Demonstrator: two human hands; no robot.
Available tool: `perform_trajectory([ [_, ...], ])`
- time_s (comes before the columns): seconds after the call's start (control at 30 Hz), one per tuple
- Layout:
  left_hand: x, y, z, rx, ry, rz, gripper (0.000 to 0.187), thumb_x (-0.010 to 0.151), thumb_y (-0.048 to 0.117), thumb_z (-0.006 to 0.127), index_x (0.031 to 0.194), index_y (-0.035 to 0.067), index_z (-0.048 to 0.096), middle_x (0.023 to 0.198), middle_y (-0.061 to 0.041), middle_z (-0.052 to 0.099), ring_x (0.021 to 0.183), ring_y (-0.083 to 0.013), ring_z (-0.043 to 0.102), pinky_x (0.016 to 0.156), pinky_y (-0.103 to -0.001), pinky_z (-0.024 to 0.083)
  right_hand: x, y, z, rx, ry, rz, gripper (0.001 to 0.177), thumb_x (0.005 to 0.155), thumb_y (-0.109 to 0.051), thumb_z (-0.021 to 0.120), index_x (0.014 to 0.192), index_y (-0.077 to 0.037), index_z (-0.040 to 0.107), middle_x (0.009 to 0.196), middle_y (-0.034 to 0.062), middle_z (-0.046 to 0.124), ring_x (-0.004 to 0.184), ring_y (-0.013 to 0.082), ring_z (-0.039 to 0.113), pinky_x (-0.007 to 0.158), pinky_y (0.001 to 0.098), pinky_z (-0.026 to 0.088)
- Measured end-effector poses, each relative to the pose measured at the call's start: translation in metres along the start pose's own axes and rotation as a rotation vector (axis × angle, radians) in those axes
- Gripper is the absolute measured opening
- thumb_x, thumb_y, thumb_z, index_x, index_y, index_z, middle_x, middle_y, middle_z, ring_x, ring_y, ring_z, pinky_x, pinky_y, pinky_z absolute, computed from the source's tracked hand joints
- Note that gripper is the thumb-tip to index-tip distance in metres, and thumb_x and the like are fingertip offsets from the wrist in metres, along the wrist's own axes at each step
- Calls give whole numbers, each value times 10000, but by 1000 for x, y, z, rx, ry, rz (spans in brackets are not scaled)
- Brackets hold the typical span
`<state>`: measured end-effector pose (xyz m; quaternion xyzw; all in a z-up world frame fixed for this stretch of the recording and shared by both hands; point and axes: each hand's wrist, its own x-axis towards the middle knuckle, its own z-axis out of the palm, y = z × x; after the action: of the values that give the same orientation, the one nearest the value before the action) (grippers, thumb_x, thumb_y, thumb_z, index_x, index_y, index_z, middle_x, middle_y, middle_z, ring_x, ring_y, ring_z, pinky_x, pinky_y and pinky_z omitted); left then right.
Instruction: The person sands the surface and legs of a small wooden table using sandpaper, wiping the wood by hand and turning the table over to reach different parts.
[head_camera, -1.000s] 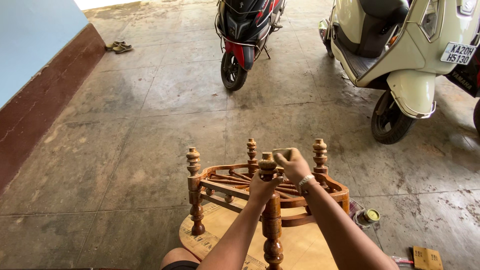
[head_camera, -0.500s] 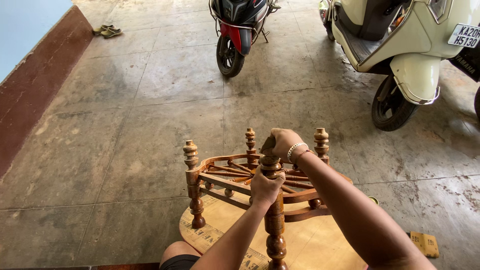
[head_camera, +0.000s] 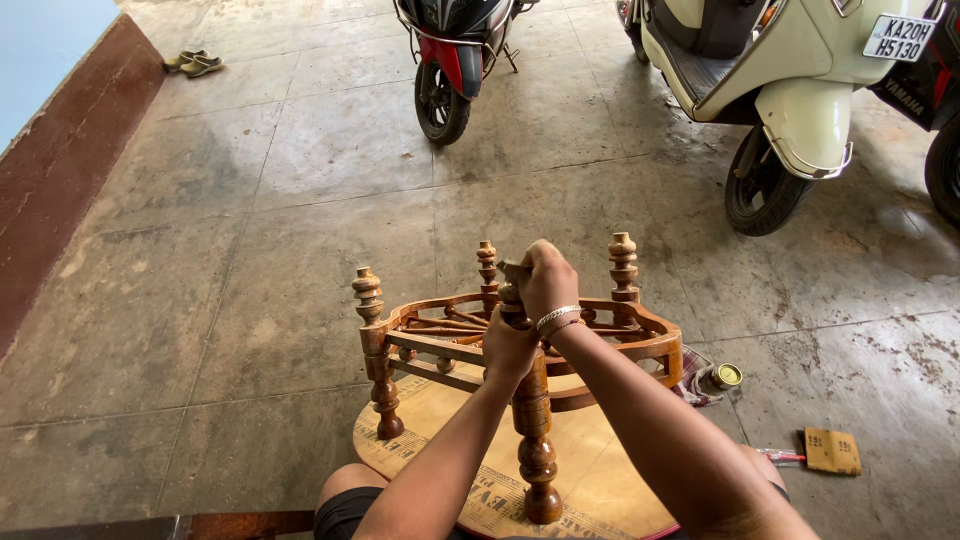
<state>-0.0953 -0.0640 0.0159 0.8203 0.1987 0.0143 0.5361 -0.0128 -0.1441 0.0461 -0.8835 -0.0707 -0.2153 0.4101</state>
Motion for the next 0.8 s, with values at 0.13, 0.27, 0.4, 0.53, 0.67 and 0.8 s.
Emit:
perform_trajectory([
  [0.13,2,-12,3,-27,91,91,463,736,394,847,1053,122,649,949,-53,745,875,-239,731,812,-396,580,21,23,-5,366,39,542,274,919,-305,789,911,-84,628,826,56,741,681,130,658,611,321,565],
  [0.27,1,-12,4,-35,59,37,470,740,414,824,1056,125,632,917,-39,748,843,-224,742,802,-389,595,13,18,-23,363,-308,476,283,861,-316,806,968,-98,661,871,34,748,731,118,669,645,313,586],
  [0.4,-1,-5,3,-35,31,-20,481,727,418,832,1052,127,629,933,-35,747,857,-217,744,807,-392,597,10,-13,-28,41,-420,306,322,812,-319,853,934,-86,669,863,70,738,762,186,689,716,344,573],
  [0.53,0,-5,3,20,76,36,459,731,386,840,1061,138,639,966,-30,759,899,-219,740,855,-378,570,17,-22,-23,-140,-339,53,327,817,-279,847,856,-44,623,853,131,712,793,319,679,721,425,544],
  [0.67,3,-4,4,50,42,-10,469,770,416,834,1078,127,630,993,-37,756,918,-216,739,866,-371,572,9,-15,-3,-134,-172,-142,182,862,-149,767,848,-65,607,855,118,703,758,339,681,678,432,546],
  [0.8,0,-3,4,-6,93,92,504,683,333,864,1070,107,634,964,-43,760,870,-220,748,832,-363,592,19,-11,15,-49,-253,75,170,887,-174,771,877,-92,623,837,98,720,727,265,700,645,389,584],
])
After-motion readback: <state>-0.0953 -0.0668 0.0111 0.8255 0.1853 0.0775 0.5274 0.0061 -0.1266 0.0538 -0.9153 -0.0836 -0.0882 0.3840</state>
